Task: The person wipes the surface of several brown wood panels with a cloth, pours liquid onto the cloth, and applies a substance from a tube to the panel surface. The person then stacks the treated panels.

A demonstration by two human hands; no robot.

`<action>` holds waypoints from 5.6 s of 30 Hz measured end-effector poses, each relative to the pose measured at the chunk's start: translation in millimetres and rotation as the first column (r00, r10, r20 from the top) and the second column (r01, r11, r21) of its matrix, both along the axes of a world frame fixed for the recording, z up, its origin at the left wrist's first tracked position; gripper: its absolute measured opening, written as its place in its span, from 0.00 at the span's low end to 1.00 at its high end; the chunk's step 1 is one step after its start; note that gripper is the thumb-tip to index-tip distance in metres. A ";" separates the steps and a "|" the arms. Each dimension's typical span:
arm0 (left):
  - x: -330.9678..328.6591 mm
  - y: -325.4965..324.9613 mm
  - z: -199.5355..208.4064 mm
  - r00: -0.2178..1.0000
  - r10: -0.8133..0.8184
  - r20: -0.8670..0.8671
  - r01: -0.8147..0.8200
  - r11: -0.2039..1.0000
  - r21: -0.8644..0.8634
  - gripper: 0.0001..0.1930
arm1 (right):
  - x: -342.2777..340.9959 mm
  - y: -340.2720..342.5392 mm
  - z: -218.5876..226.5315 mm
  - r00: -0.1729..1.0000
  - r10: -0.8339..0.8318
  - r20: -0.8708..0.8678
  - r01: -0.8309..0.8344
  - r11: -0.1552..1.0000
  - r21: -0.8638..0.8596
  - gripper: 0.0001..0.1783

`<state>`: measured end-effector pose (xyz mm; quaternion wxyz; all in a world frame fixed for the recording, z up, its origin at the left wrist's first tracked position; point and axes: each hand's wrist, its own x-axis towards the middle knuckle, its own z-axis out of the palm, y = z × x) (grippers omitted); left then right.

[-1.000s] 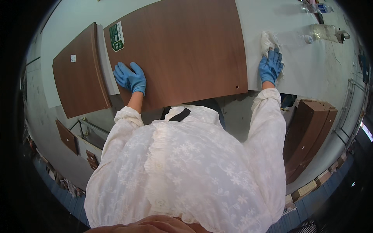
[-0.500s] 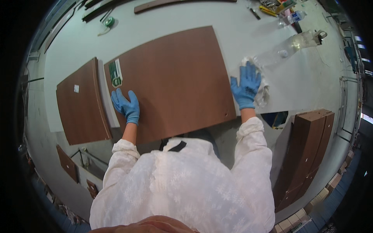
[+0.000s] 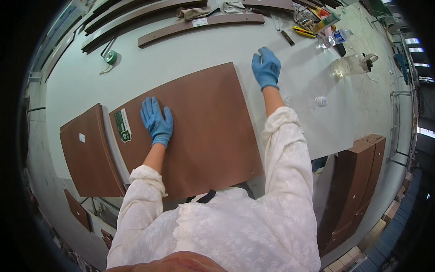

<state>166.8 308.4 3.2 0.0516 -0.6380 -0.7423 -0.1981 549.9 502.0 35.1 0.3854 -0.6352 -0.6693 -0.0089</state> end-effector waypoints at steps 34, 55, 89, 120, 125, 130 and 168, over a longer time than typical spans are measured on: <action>-23.1 -7.6 29.5 0.756 -0.314 0.574 0.179 0.943 0.280 0.28 | -184.0 -99.3 84.8 0.721 0.649 -0.243 -0.611 0.429 -0.666 0.16; -65.4 21.8 61.1 0.328 -0.473 0.818 0.438 0.843 0.312 0.07 | -254.8 -142.6 73.5 0.409 -0.052 -0.911 -0.699 0.624 -0.349 0.20; -128.3 75.8 -38.7 -0.671 -0.233 0.704 0.026 0.941 0.337 0.20 | -290.9 -77.0 -46.6 0.552 0.243 -0.797 -0.563 0.815 -0.141 0.11; -131.2 70.5 -45.2 -0.646 -0.224 0.730 0.039 0.945 0.324 0.22 | -288.3 -76.1 -48.6 0.591 0.314 -0.743 -0.584 0.802 -0.124 0.13; -131.3 69.9 -45.2 -0.633 -0.216 0.743 0.043 0.949 0.312 0.22 | -288.4 -75.6 -49.5 0.600 0.325 -0.731 -0.584 0.802 -0.123 0.13; -131.4 70.0 -44.8 -0.629 -0.209 0.749 0.046 0.951 0.304 0.22 | -289.3 -76.5 -47.7 0.594 0.301 -0.746 -0.571 0.811 -0.127 0.13; -96.6 72.5 1.5 -0.283 -0.081 0.956 0.223 0.964 0.148 0.07 | -273.4 -82.2 -23.8 0.178 0.119 -0.977 -0.685 0.728 -0.036 0.28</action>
